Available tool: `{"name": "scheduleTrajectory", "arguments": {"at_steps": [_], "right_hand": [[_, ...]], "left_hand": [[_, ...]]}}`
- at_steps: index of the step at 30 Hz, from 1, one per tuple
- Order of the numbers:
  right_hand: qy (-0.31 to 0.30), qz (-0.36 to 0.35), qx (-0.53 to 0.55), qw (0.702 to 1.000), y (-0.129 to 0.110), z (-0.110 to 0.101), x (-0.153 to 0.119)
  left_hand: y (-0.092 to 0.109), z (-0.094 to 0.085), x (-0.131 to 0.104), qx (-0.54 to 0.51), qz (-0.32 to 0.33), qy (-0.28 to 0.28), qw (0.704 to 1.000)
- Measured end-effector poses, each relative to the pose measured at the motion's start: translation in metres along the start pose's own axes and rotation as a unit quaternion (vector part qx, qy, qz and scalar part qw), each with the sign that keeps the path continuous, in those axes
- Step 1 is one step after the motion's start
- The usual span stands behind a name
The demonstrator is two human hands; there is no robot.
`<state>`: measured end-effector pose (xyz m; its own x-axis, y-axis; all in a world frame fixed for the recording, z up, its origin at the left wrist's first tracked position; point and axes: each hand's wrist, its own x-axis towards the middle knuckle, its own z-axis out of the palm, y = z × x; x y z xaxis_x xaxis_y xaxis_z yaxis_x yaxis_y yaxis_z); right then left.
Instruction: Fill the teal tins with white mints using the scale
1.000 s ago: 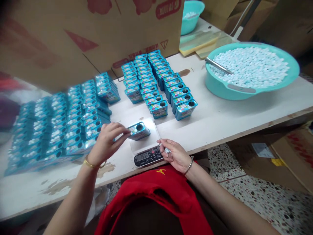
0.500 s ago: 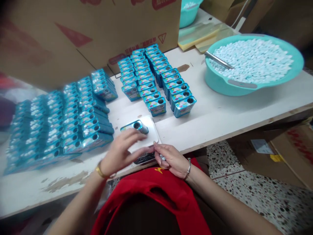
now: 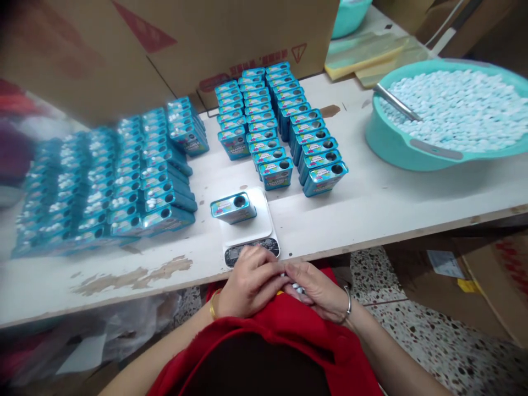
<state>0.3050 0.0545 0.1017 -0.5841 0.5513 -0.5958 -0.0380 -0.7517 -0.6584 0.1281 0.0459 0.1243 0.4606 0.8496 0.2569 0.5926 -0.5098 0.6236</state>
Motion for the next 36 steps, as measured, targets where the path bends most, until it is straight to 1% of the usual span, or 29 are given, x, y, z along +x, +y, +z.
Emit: {"name": "scheduleTrajectory", "arguments": {"at_steps": [2, 4, 5, 6, 8, 10, 11, 17, 20, 25, 27, 33, 36], "right_hand": [[-0.001, -0.013, 0.013, 1.0, -0.002, 0.003, 0.002], [-0.002, -0.016, 0.035, 0.999, -0.003, 0.006, 0.006], [-0.002, -0.015, 0.048, 0.999, -0.004, 0.007, 0.008], [-0.002, -0.014, 0.06, 0.998, -0.003, 0.008, 0.01], [0.0, -0.015, 0.088, 0.996, -0.001, 0.006, 0.014], [0.009, -0.019, 0.119, 0.993, 0.002, 0.0, 0.018], [0.018, -0.024, 0.135, 0.99, 0.003, -0.003, 0.02], [0.099, -0.082, 0.233, 0.964, 0.002, -0.03, 0.024], [0.12, -0.093, 0.244, 0.958, 0.0, -0.037, 0.024], [0.125, -0.112, 0.194, 0.967, 0.003, -0.033, 0.024], [0.122, -0.109, 0.182, 0.97, 0.005, -0.03, 0.025], [0.108, -0.083, 0.171, 0.976, 0.004, -0.026, 0.028], [0.105, -0.081, 0.162, 0.978, 0.003, -0.025, 0.027]], "left_hand": [[-0.004, -0.018, 0.007, 0.048, 0.003, 0.085, 0.995], [-0.014, -0.038, 0.017, 0.106, -0.013, 0.179, 0.978], [-0.021, -0.047, 0.022, 0.136, -0.024, 0.208, 0.968], [-0.029, -0.054, 0.028, 0.162, -0.035, 0.216, 0.962], [-0.044, -0.064, 0.036, 0.189, -0.057, 0.188, 0.962], [-0.056, -0.069, 0.039, 0.19, -0.068, 0.152, 0.968], [-0.061, -0.071, 0.038, 0.186, -0.071, 0.143, 0.97], [-0.073, -0.081, 0.021, 0.183, -0.094, 0.113, 0.972], [-0.076, -0.085, 0.016, 0.168, -0.104, 0.115, 0.973], [-0.081, -0.086, 0.014, 0.144, -0.109, 0.15, 0.972], [-0.081, -0.084, 0.015, 0.143, -0.101, 0.152, 0.973], [-0.074, -0.075, 0.026, 0.162, -0.039, 0.108, 0.98], [-0.075, -0.075, 0.03, 0.168, -0.047, 0.094, 0.98]]}}
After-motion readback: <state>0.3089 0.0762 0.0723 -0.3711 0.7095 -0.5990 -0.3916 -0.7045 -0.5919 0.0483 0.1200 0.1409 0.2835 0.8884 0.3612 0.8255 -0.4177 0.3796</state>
